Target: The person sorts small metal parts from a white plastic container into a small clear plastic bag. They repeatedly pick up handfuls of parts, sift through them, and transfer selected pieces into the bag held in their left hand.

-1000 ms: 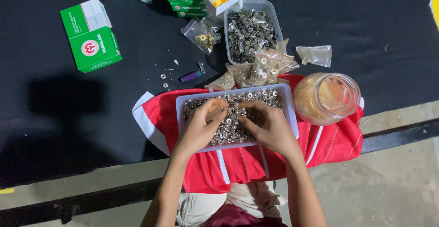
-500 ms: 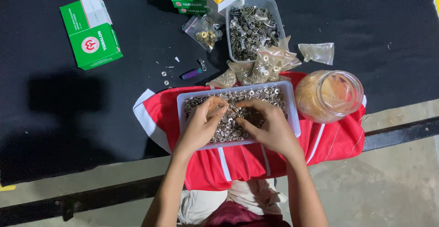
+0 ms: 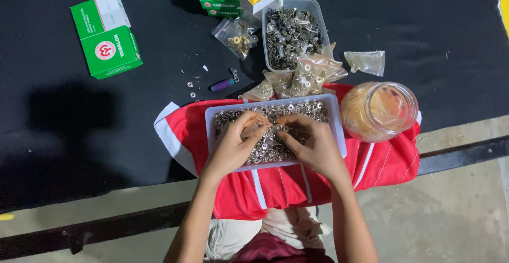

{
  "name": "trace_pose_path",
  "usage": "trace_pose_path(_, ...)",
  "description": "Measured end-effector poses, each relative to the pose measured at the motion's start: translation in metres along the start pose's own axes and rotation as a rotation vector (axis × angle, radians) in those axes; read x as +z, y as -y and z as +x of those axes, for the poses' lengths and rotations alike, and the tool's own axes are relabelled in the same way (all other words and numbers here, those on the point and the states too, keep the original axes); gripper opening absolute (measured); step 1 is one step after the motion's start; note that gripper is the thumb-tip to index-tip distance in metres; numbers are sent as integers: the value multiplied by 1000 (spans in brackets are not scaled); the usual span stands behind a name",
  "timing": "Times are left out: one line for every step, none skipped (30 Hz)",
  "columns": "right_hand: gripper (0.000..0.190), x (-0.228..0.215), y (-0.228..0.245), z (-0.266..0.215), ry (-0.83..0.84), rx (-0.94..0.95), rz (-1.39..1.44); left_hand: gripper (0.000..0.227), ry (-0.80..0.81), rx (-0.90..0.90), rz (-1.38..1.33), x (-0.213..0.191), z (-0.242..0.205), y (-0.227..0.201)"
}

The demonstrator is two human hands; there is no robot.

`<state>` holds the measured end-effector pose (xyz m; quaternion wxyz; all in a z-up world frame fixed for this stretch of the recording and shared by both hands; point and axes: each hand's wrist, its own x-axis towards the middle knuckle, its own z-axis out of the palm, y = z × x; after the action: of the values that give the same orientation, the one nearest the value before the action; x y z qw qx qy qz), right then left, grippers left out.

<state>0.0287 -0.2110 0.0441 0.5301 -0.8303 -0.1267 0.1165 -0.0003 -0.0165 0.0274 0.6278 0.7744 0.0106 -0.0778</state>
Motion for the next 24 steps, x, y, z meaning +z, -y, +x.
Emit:
trace_pose_path(25,-1,3,0,3,-6,-2,17,-7,3,-1,-1,0,-3)
trace_pose_path(24,-1,7,-1,0,8,-3,19,7,10,-1,-2,-1,-6)
trace_pose_path(22,-1,10,-2,-4,22,-4,21,20,17,0,-3,-2,-8)
trace_pose_path(22,0,10,-3,-5,25,-4,21,23,15,-1,-3,-2,-6)
trace_pose_path(21,0,10,-4,-4,23,-8,23,33,32,-9,-3,-2,-4)
trace_pose_path(20,1,10,-3,-2,15,-12,25,39,53,-17,-4,-1,-2)
trace_pose_path(20,0,9,-2,-3,13,-13,25,38,55,-17,-5,0,-2)
trace_pose_path(20,1,8,-2,3,-12,-13,28,47,59,-16,-5,0,-1)
trace_pose_path(20,1,7,-3,9,-38,-14,31,55,63,-14,-5,0,0)
trace_pose_path(20,2,5,-4,5,-36,-13,31,59,63,-14,-5,-1,2)
trace_pose_path(19,2,3,-5,5,-52,-7,31,62,62,-10,-5,-2,4)
trace_pose_path(18,3,0,-4,7,-72,-3,30,62,63,-7,-4,-2,5)
trace_pose_path(18,2,0,-4,5,-74,-4,30,62,65,-7,-5,0,5)
trace_pose_path(18,2,0,-5,1,-83,-10,30,62,72,-8,-4,0,6)
trace_pose_path(18,3,0,-5,-4,-92,-17,31,61,79,-8,-4,-1,6)
trace_pose_path(18,3,-1,-6,-4,-87,-16,31,65,75,-10,-4,-1,9)
trace_pose_path(17,4,-1,-8,1,-111,-27,29,65,68,-20,-3,-1,12)
trace_pose_path(16,3,0,-5,5,-145,-40,28,60,69,-30,-3,1,14)
trace_pose_path(16,3,0,-6,5,-148,-43,28,58,72,-31,-3,2,14)
trace_pose_path(17,2,1,-7,11,-157,-39,28,56,71,-26,-3,1,14)
trace_pose_path(17,2,1,-7,17,-167,-35,28,53,70,-20,-3,1,13)
trace_pose_path(17,3,0,-7,12,-165,-33,28,58,70,-18,-4,0,11)
trace_pose_path(17,3,-2,-7,15,-167,-27,28,58,65,-14,-5,0,9)
trace_pose_path(17,2,-5,-7,19,-170,-21,28,57,62,-10,-5,0,7)
